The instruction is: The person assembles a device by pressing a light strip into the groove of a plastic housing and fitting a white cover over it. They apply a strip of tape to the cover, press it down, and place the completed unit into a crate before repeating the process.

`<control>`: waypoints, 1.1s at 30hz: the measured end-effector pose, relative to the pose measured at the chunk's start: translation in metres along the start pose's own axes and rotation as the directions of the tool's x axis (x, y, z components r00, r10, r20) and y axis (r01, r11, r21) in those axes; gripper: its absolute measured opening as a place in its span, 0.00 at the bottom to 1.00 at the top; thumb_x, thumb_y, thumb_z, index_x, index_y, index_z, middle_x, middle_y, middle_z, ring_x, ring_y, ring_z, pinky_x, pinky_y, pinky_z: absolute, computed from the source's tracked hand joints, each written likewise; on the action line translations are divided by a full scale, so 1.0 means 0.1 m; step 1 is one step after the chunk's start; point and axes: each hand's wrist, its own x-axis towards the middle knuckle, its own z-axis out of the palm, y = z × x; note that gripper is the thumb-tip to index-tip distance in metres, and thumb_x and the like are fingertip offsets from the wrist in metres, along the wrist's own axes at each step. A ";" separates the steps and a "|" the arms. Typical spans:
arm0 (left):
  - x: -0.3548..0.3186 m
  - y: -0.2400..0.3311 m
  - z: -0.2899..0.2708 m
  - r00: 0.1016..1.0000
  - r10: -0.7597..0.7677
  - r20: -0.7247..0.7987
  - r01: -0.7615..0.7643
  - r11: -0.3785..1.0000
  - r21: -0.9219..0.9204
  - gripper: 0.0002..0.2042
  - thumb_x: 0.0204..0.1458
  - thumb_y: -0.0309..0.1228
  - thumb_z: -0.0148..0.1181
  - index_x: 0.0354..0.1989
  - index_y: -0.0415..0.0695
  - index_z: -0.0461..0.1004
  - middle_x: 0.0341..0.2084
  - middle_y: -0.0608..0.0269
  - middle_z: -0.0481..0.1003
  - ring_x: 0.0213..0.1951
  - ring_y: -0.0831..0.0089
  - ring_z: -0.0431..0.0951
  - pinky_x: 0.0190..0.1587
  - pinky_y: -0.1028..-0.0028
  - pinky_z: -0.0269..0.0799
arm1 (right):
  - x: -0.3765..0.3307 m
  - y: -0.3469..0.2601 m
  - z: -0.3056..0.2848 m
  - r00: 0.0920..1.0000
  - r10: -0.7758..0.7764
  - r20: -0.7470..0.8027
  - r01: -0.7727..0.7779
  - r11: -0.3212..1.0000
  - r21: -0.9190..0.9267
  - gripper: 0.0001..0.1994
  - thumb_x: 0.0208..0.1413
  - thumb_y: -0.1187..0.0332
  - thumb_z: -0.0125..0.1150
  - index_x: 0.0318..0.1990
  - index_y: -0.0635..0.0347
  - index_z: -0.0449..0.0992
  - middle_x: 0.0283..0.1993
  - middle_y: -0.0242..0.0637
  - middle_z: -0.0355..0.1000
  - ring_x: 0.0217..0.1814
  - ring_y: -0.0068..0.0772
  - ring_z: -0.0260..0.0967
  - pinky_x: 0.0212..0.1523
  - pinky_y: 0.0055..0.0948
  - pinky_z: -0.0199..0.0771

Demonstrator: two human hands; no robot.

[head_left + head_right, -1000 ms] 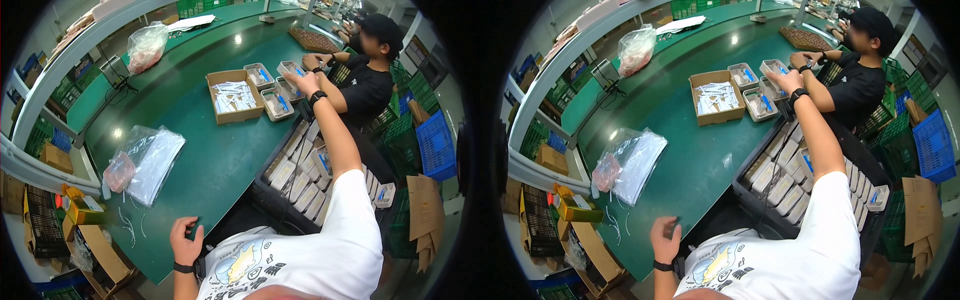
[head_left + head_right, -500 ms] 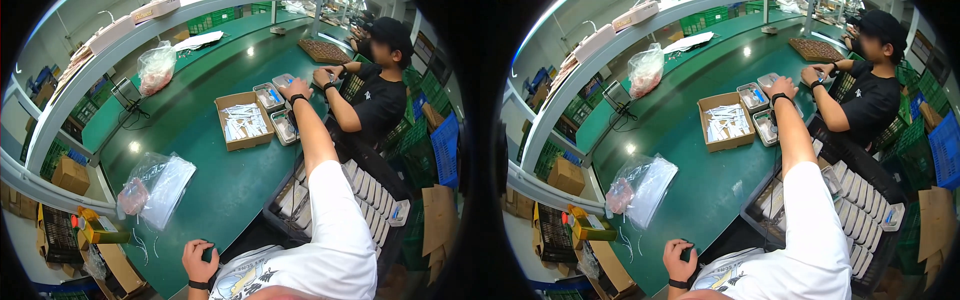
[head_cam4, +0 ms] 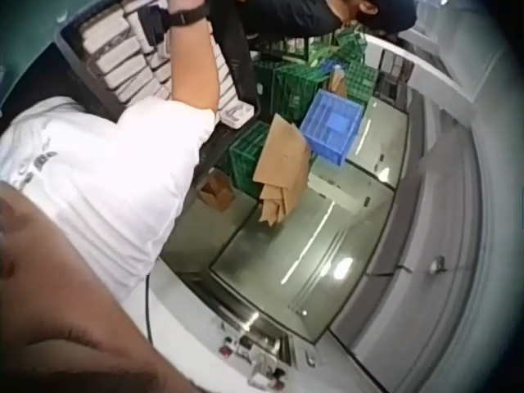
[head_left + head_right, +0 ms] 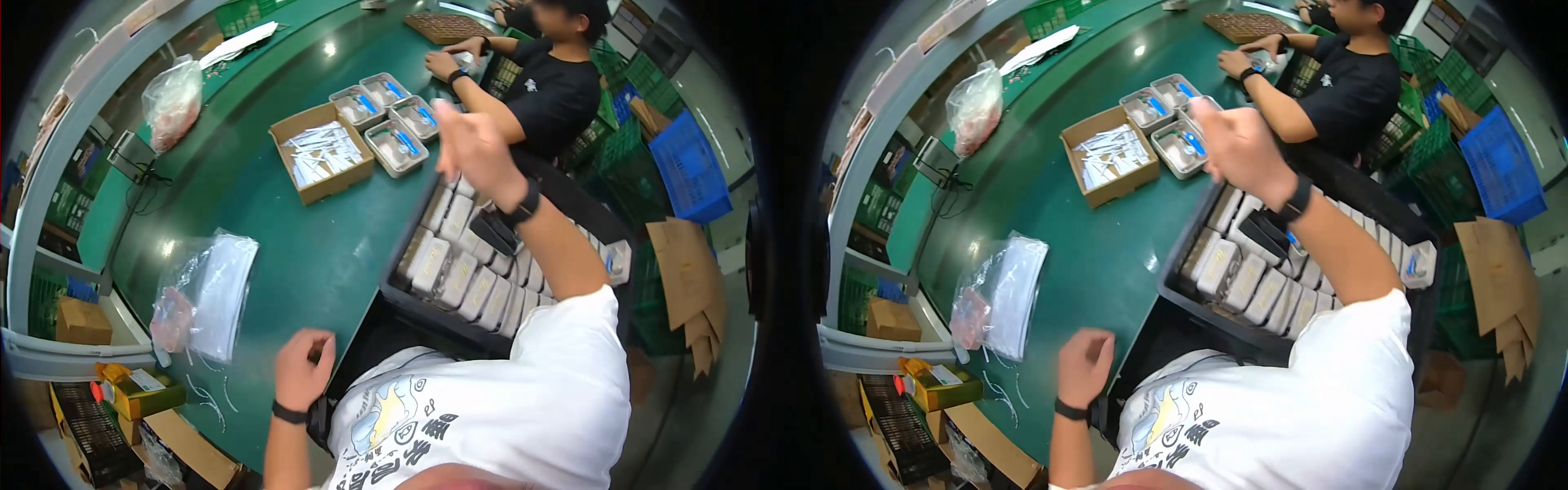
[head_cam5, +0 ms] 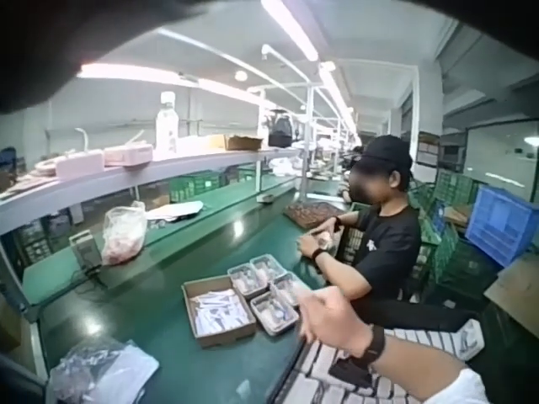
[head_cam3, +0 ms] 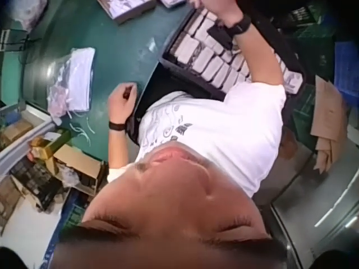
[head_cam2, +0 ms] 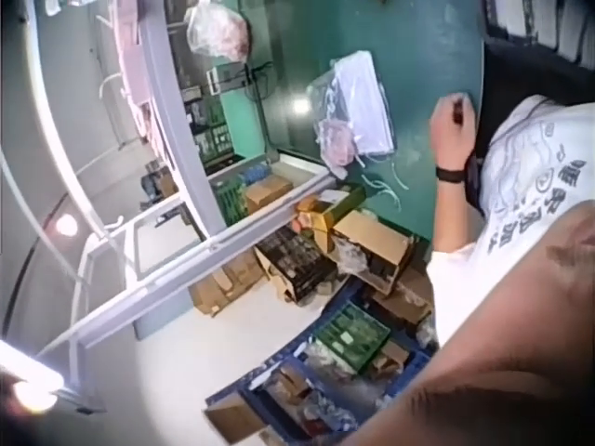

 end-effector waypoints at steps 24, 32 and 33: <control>0.83 -0.61 0.63 0.954 0.253 0.162 -0.200 0.937 -0.287 0.08 0.71 0.27 0.72 0.39 0.37 0.81 0.31 0.72 0.79 0.33 0.84 0.75 0.39 0.77 0.72 | -3.53 2.09 -2.59 0.440 0.199 -0.876 -0.898 0.062 -0.436 0.40 0.64 0.47 0.76 0.73 0.67 0.72 0.78 0.61 0.67 0.75 0.67 0.75 0.71 0.56 0.81; 0.82 -0.57 0.61 0.964 0.214 0.157 -0.166 0.948 -0.270 0.08 0.70 0.26 0.73 0.39 0.36 0.82 0.32 0.68 0.80 0.33 0.81 0.78 0.41 0.76 0.76 | -3.23 2.36 -2.79 0.327 0.121 -0.937 -0.939 0.158 -0.307 0.37 0.63 0.52 0.77 0.73 0.63 0.73 0.72 0.59 0.75 0.71 0.67 0.78 0.70 0.57 0.82; 0.83 -0.57 0.61 0.962 0.225 0.156 -0.179 0.948 -0.263 0.08 0.71 0.26 0.72 0.39 0.37 0.82 0.32 0.70 0.80 0.33 0.83 0.77 0.41 0.77 0.75 | -3.19 2.43 -2.81 0.259 0.132 -0.957 -0.947 0.229 -0.225 0.36 0.63 0.53 0.77 0.72 0.62 0.73 0.70 0.59 0.78 0.69 0.68 0.79 0.69 0.57 0.83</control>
